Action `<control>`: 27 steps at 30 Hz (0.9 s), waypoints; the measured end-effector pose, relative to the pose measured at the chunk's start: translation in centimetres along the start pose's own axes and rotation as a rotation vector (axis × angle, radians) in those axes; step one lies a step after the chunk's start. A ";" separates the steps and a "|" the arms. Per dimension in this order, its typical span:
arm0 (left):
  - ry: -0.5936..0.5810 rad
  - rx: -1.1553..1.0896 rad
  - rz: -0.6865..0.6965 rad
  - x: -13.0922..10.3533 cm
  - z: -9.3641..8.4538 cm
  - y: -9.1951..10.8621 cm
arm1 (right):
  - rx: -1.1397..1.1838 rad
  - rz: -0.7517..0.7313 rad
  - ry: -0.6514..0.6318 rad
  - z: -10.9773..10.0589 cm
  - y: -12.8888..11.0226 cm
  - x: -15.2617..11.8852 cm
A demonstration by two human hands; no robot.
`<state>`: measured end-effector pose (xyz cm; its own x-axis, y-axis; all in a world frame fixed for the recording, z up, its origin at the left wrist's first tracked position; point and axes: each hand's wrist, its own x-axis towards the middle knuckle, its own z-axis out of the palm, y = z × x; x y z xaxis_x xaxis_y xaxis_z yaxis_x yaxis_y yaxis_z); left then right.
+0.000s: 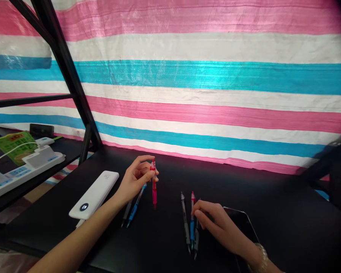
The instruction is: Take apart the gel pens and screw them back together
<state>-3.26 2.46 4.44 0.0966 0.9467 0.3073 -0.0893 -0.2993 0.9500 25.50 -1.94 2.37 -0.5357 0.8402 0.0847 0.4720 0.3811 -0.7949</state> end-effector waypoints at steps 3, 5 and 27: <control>-0.024 -0.003 -0.008 0.1 -0.1 0.0 | -0.016 0.001 0.005 0.1 0.1 0.0; -0.053 0.023 -0.036 0.3 -0.2 0.0 | -0.031 0.003 0.004 0.1 0.1 0.0; -0.214 1.409 -0.196 0.1 -0.5 -2.5 | -0.099 0.007 -0.016 0.2 0.2 -0.2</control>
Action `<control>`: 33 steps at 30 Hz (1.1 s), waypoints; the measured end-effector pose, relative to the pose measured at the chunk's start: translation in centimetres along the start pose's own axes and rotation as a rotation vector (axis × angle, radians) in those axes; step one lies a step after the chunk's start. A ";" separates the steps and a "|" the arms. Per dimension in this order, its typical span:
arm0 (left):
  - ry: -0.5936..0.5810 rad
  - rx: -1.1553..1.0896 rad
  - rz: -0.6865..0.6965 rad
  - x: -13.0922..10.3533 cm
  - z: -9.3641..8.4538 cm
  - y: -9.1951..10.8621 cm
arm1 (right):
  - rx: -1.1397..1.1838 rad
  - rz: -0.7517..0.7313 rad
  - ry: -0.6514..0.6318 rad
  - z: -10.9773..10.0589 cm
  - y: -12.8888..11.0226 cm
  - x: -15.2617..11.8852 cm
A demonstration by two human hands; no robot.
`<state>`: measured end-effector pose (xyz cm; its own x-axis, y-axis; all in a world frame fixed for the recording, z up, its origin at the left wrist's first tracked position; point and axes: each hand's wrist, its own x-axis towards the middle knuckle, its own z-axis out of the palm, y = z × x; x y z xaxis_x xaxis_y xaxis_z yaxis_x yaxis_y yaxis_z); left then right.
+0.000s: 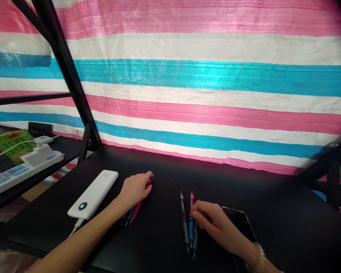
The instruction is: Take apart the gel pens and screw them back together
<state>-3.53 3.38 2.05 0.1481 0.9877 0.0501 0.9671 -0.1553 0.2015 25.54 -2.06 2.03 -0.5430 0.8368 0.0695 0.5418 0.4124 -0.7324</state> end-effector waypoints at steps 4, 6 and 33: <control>0.014 0.110 0.022 0.0 0.4 0.1 | -0.001 0.006 0.002 0.1 0.0 0.2; 0.032 0.142 0.046 -0.1 0.4 0.2 | -0.005 0.002 0.002 0.1 0.1 0.2; 0.253 0.065 1.109 -3.3 3.5 4.5 | 0.006 0.001 0.103 0.0 0.4 0.4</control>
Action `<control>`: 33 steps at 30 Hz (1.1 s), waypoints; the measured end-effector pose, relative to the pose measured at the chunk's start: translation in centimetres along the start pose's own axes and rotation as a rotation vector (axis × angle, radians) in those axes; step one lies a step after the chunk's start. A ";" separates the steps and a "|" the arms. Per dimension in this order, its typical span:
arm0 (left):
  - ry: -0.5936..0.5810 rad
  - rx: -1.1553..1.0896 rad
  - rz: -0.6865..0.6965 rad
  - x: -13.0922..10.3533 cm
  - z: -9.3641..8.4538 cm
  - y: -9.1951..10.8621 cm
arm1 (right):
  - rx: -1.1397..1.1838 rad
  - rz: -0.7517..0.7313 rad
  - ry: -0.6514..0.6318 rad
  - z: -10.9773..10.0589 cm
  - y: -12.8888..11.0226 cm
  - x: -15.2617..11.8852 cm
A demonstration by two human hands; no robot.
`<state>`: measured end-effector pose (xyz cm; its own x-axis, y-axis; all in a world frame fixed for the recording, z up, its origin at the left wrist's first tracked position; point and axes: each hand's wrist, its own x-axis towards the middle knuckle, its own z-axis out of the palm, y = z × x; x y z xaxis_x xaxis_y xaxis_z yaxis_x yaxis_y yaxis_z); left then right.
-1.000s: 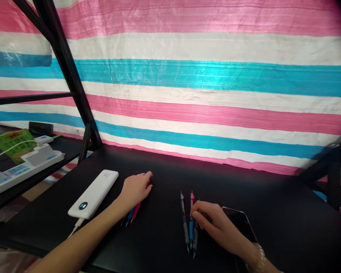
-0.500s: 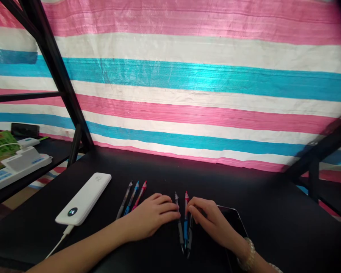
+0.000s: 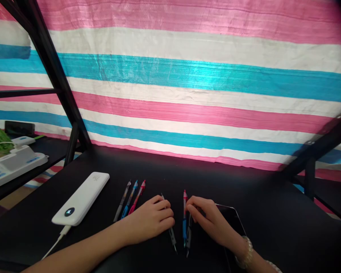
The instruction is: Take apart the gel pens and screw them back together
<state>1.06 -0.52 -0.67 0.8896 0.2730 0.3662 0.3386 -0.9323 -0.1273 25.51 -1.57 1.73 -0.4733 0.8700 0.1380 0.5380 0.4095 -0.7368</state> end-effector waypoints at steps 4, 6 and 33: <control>0.003 0.015 0.019 0.1 -0.4 0.2 | -0.020 -0.020 0.001 0.2 0.1 -0.1; 0.000 0.037 0.014 0.1 -0.5 0.3 | -0.030 -0.022 -0.010 0.3 0.1 -0.1; 0.613 -0.945 -0.523 0.3 -1.8 0.3 | -0.161 -0.189 -0.038 -0.2 -0.2 0.0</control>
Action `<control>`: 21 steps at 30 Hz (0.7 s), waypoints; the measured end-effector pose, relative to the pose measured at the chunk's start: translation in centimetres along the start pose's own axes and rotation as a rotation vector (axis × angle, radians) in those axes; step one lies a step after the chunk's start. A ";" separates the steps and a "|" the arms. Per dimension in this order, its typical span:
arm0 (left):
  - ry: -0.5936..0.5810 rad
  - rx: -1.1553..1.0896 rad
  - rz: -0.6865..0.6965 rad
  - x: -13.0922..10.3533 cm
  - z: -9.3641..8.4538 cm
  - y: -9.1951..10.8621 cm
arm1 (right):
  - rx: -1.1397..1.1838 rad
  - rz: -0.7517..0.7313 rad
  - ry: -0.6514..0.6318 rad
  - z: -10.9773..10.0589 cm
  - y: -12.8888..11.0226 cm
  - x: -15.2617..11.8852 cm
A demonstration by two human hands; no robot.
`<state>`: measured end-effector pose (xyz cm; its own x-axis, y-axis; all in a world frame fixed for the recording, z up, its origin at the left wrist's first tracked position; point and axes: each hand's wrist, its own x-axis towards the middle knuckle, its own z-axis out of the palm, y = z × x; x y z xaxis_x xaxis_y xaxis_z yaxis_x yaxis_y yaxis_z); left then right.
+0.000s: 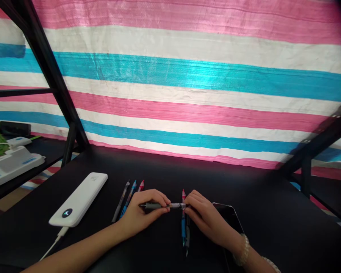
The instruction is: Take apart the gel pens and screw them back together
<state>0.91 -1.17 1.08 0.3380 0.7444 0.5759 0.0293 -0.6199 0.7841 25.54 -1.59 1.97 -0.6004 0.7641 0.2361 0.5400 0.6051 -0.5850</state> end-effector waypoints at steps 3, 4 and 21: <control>-0.006 -0.098 -0.121 0.0 0.4 -0.4 | 0.046 0.019 -0.023 -0.1 -0.1 -0.1; -0.005 -0.133 -0.148 -0.1 0.5 -0.6 | 0.056 0.027 -0.033 -0.1 -0.1 -0.1; -0.016 0.044 -0.183 0.0 -0.8 -0.7 | 0.135 0.051 0.005 -0.2 -0.1 -0.4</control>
<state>0.11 -0.58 0.72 0.3382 0.8417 0.4209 0.1326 -0.4854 0.8642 25.79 -1.91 2.07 -0.5714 0.7942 0.2068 0.4850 0.5300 -0.6956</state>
